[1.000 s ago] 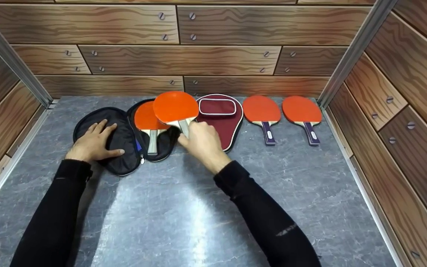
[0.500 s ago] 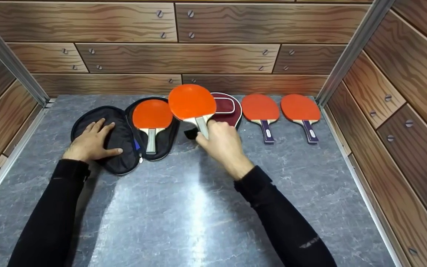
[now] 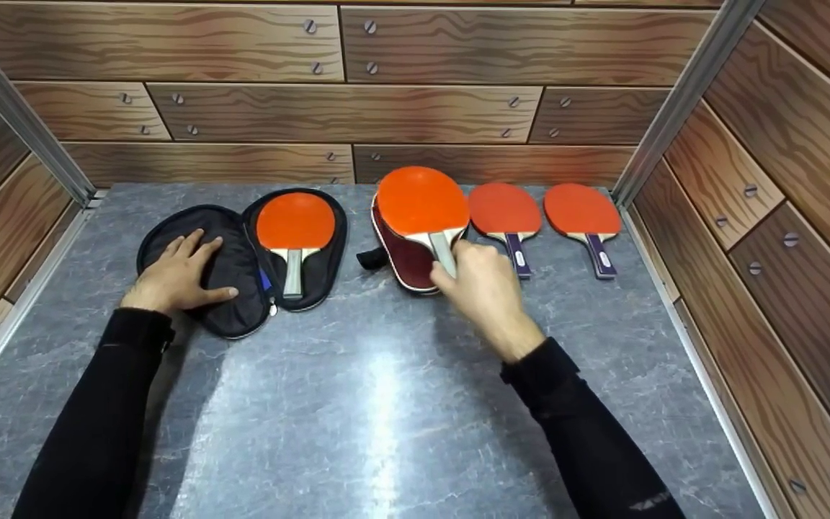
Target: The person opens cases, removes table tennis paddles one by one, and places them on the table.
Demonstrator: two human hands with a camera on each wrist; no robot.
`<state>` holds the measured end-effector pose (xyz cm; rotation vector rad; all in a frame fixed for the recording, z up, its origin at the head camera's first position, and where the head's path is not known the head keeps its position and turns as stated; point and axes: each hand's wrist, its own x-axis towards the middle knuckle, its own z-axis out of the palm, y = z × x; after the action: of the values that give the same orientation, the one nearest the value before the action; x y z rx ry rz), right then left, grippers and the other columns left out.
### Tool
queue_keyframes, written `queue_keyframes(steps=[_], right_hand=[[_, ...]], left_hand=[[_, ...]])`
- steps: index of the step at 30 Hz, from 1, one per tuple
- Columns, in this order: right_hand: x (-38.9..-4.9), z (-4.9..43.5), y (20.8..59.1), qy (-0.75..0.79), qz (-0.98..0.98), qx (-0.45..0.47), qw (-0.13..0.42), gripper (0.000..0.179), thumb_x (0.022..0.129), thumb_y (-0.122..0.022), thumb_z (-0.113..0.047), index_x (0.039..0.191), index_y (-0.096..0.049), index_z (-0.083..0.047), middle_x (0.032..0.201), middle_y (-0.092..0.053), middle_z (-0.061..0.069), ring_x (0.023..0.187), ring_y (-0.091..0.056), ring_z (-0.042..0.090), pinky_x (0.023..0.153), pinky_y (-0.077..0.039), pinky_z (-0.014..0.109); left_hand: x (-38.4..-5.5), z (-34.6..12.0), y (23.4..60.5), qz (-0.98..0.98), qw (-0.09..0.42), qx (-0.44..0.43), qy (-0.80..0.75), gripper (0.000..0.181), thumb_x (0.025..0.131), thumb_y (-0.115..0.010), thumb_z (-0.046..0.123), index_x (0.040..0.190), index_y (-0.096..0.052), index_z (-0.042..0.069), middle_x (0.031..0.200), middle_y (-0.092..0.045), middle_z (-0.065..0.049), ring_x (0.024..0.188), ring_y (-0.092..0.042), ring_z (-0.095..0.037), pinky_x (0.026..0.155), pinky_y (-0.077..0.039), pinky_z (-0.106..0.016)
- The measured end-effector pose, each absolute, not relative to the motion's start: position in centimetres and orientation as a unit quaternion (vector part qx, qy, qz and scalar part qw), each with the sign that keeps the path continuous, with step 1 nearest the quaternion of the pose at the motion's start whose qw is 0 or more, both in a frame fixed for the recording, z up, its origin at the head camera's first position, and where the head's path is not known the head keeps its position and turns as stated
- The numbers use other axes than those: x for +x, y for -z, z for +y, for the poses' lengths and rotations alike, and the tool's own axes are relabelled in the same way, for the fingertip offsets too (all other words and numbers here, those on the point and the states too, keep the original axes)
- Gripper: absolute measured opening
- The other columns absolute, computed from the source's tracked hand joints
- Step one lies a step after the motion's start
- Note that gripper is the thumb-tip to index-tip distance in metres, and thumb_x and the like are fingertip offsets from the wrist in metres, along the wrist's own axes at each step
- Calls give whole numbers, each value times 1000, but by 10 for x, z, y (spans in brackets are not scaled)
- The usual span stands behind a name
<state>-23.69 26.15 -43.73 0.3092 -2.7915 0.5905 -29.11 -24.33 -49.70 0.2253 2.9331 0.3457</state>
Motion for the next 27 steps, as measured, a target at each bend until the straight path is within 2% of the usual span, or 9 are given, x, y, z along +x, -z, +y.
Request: queue_keyframes(steps=[9, 15, 21, 27], right_hand=[[-224, 295, 442, -206, -965, 89, 137, 28, 105, -80, -28, 104, -82, 0, 71, -71, 10, 58, -56, 23, 51, -40, 34], [-214, 313, 445, -210, -965, 75, 137, 27, 106, -81, -28, 102, -80, -1, 71, -69, 8, 59, -57, 23, 51, -39, 35], [-208, 329, 451, -215, -964, 69, 138, 30, 107, -82, -26, 105, -80, 3, 70, -70, 8, 56, -55, 18, 48, -38, 30], [-202, 345, 453, -212, -965, 56, 145, 29, 107, -81, -26, 106, -80, 3, 67, -69, 6, 57, -55, 18, 51, -39, 32]], left_hand=[[-292, -244, 497, 986, 99, 74, -116, 110, 106, -82, 61, 187, -29, 10, 195, -12, -32, 178, -16, -66, 136, -36, -86], [-292, -244, 497, 986, 93, 75, -114, 110, 105, -83, 61, 187, -30, 9, 195, -14, -32, 178, -17, -67, 135, -37, -86], [-292, -244, 498, 987, 89, 77, -112, 110, 105, -83, 61, 186, -31, 9, 195, -15, -32, 178, -18, -66, 136, -37, -85], [-291, -244, 497, 987, 91, 75, -113, 110, 105, -83, 61, 186, -31, 9, 195, -14, -32, 178, -17, -66, 136, -36, -86]])
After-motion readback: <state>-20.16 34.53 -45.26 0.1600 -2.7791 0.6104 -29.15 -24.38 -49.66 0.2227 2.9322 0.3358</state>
